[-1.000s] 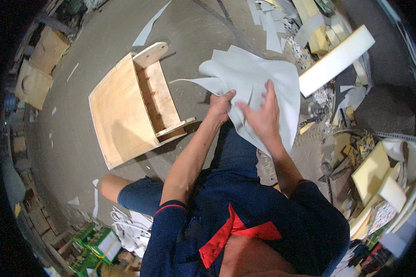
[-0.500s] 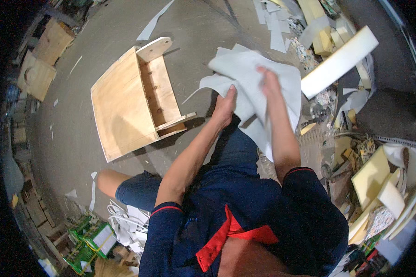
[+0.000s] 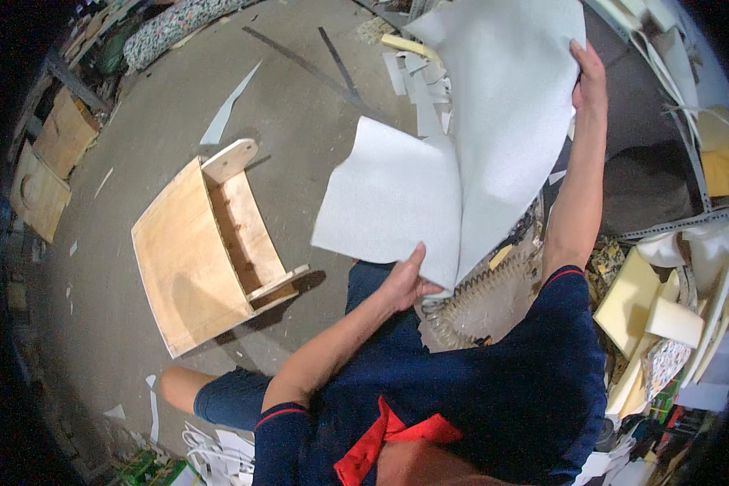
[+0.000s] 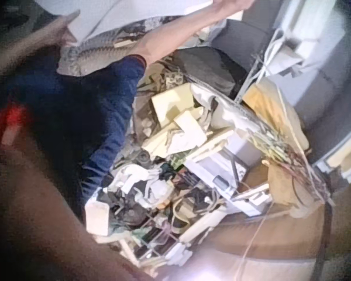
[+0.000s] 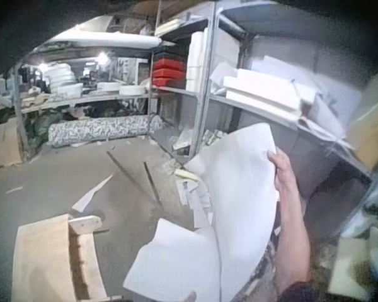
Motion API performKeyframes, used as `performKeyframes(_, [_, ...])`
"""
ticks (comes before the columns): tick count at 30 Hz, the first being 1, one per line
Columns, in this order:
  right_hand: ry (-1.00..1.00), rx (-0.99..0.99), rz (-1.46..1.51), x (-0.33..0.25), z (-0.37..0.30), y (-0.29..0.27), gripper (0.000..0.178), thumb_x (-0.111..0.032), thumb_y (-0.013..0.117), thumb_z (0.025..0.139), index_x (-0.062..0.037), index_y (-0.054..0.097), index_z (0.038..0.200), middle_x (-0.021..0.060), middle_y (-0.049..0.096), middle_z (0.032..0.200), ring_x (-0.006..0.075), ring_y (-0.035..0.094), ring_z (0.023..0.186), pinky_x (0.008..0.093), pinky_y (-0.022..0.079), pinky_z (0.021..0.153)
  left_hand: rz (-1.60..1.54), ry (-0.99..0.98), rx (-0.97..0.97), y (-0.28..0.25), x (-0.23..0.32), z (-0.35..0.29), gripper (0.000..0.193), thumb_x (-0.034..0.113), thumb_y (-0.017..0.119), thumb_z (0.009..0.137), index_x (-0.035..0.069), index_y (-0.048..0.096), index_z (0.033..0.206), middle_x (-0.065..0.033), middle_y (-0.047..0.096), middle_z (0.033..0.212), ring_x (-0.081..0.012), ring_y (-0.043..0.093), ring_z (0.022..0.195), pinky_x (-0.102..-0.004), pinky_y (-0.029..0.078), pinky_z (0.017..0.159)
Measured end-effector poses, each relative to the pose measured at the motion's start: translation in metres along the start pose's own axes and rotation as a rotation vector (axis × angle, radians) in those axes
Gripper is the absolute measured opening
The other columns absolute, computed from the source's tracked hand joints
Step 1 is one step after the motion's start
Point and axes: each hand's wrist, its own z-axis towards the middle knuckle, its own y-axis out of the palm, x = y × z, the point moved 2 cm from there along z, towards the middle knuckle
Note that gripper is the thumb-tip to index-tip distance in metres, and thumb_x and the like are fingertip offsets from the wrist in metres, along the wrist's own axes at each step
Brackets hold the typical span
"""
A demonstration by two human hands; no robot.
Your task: The person applies a white veneer strip to a curved wooden piece, sprays adhesive, presses the veneer into place, trims the excess with a utility knife, and then sprays the edges. The person later handles a larger white sheet and positions it over the wooden piece.
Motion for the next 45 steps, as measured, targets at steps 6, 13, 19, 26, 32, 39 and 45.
performKeyframes(6, [0.111, 0.082, 0.07, 0.039, -0.026, -0.04, 0.046, -0.02, 0.069, 0.088, 0.0027, 0.056, 0.126, 0.0121, 0.065, 0.116, 0.0208, 0.062, 0.105, 0.0332, 0.048, 0.094, 0.155, 0.066, 0.186, -0.043, -0.004, 0.006, 0.059, 0.044, 0.045, 0.102, 0.012, 0.027, 0.148, -0.0157, 0.05, 0.138, -0.0369, 0.057, 0.119, -0.053, 0.06, 0.077])
performKeyframes(13, [0.162, 0.18, 0.056, 0.053, -0.04, -0.055, 0.034, -0.014, 0.068, 0.088, 0.0012, 0.059, 0.117, 0.0135, 0.065, 0.111, 0.0228, 0.063, 0.101, 0.0352, 0.051, 0.09, 0.306, 0.325, 0.513, -0.059, 0.03, 0.01, 0.047, 0.01, 0.061, 0.091, 0.003, 0.045, 0.134, -0.0147, 0.058, 0.12, -0.0297, 0.06, 0.102, -0.0511, 0.057, 0.077])
performKeyframes(19, [0.18, 0.135, 0.037, 0.036, -0.038, -0.049, 0.039, -0.015, 0.068, 0.091, 0.0045, 0.057, 0.123, 0.0149, 0.066, 0.11, 0.0223, 0.066, 0.096, 0.0342, 0.054, 0.085, 0.148, 0.342, 0.383, -0.066, 0.036, 0.01, 0.052, 0.008, 0.056, 0.095, -0.003, 0.033, 0.139, -0.0207, 0.056, 0.125, -0.035, 0.063, 0.106, -0.0483, 0.063, 0.069])
performKeyframes(26, [0.244, 0.127, -0.048, 0.055, -0.051, -0.042, 0.04, -0.017, 0.069, 0.09, 0.0053, 0.058, 0.122, 0.0135, 0.066, 0.109, 0.0216, 0.066, 0.094, 0.0341, 0.054, 0.084, 0.055, 0.277, 0.355, -0.083, 0.027, 0.009, 0.052, 0.01, 0.06, 0.094, -0.001, 0.036, 0.138, -0.0198, 0.056, 0.128, -0.0352, 0.063, 0.109, -0.0513, 0.061, 0.08])
performKeyframes(32, [0.266, 0.198, -0.095, 0.086, -0.065, -0.047, 0.043, -0.017, 0.07, 0.09, 0.0059, 0.057, 0.124, 0.0136, 0.066, 0.113, 0.0218, 0.064, 0.099, 0.0338, 0.052, 0.087, -0.013, 0.304, 0.302, -0.099, 0.029, 0.003, 0.053, 0.01, 0.063, 0.092, -0.002, 0.037, 0.137, -0.0197, 0.057, 0.127, -0.0337, 0.064, 0.109, -0.0522, 0.06, 0.082])
performKeyframes(39, [0.281, 0.203, -0.004, 0.091, -0.078, -0.064, 0.043, -0.007, 0.067, 0.09, 0.006, 0.054, 0.128, 0.017, 0.064, 0.118, 0.0281, 0.063, 0.108, 0.04, 0.054, 0.092, -0.099, 0.17, 0.346, -0.097, 0.004, -0.01, 0.052, 0.009, 0.062, 0.093, -0.005, 0.036, 0.136, -0.0228, 0.057, 0.126, -0.036, 0.067, 0.102, -0.0471, 0.063, 0.076])
performKeyframes(45, [0.293, 0.235, -0.084, 0.091, -0.076, -0.078, 0.046, -0.01, 0.068, 0.089, 0.0072, 0.052, 0.13, 0.0184, 0.062, 0.119, 0.0284, 0.064, 0.103, 0.0373, 0.053, 0.09, -0.023, 0.059, 0.301, -0.088, -0.01, -0.011, 0.051, 0.009, 0.064, 0.092, -0.008, 0.039, 0.133, -0.0248, 0.062, 0.116, -0.0364, 0.071, 0.087, -0.0442, 0.064, 0.067])
